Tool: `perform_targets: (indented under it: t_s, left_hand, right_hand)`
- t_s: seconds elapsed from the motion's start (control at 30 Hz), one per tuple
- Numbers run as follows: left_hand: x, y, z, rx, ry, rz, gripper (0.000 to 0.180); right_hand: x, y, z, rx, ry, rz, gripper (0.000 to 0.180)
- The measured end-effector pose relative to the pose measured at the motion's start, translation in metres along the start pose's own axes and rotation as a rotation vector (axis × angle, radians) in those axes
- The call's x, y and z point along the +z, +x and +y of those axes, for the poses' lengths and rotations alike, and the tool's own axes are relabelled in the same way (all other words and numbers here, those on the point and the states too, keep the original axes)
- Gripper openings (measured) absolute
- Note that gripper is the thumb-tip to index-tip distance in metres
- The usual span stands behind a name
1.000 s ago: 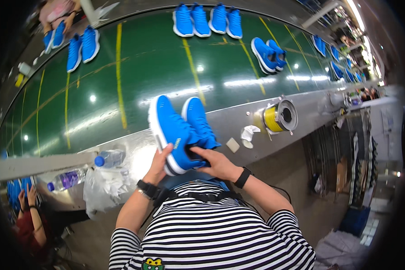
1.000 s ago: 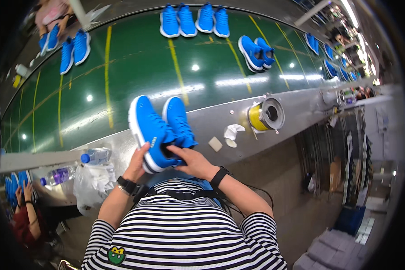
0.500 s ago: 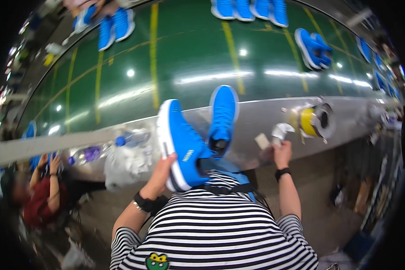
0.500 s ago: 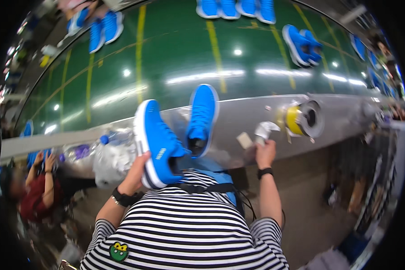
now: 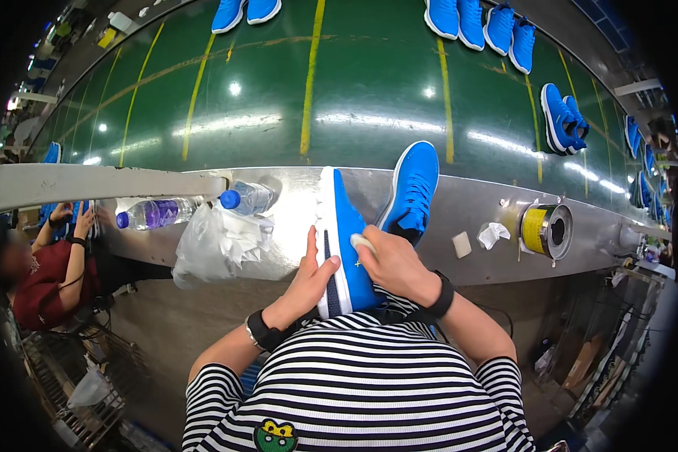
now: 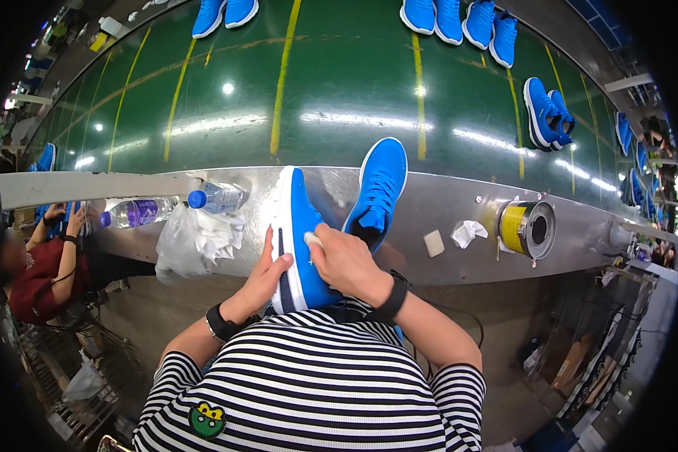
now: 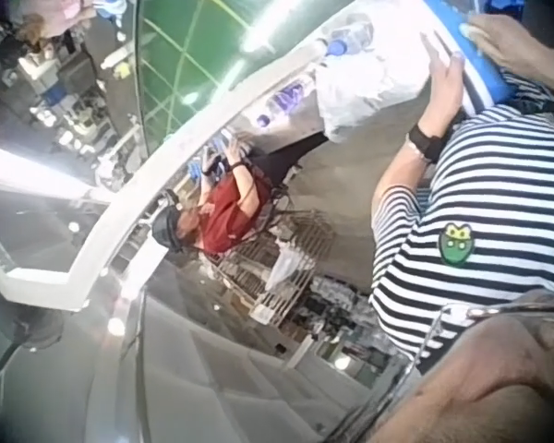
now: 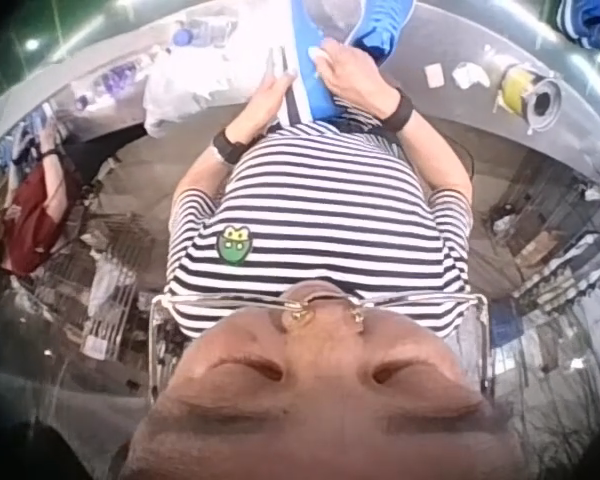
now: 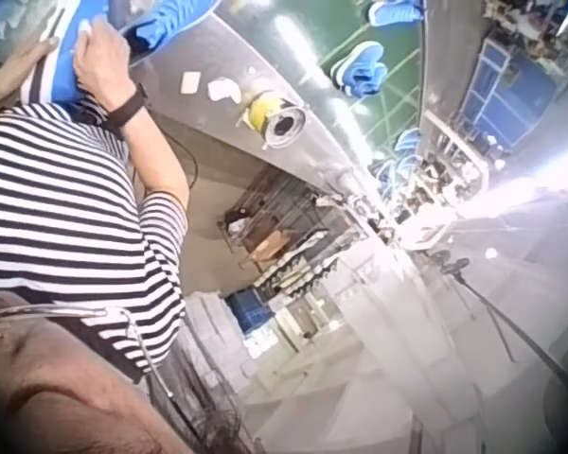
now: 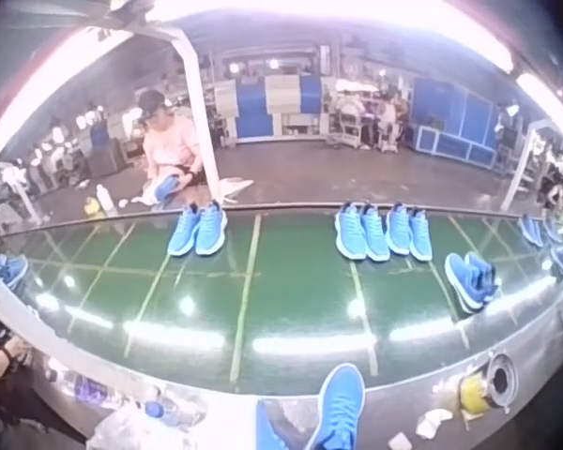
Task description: Cleaning and inspecting the soles and midsoles of blue sneakers using a cleaning cloth or applicator on an assembly line.
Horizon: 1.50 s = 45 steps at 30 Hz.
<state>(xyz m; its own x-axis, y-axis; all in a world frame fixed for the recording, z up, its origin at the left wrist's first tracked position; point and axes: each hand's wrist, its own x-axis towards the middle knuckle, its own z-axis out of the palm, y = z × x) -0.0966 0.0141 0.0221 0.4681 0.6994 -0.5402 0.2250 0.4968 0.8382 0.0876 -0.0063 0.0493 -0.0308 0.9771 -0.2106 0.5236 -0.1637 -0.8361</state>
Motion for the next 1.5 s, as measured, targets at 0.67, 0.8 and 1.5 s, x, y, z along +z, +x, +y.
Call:
perform_targets:
  t_s: [0.67, 0.8, 1.5]
  left_hand:
    - [-0.013, 0.008, -0.043, -0.078, 0.185, -0.09, 0.083]
    - [-0.014, 0.006, -0.042, -0.052, 0.201, -0.066, 0.082]
    - [-0.02, 0.0, -0.044, -0.075, 0.17, -0.103, 0.081]
  right_hand:
    - [0.031, 0.028, 0.013, 0.248, -0.125, -0.109, 0.026]
    - [0.021, 0.024, 0.015, 0.183, -0.02, -0.331, 0.027]
    - [0.034, 0.019, 0.022, 0.194, 0.037, -0.21, 0.028]
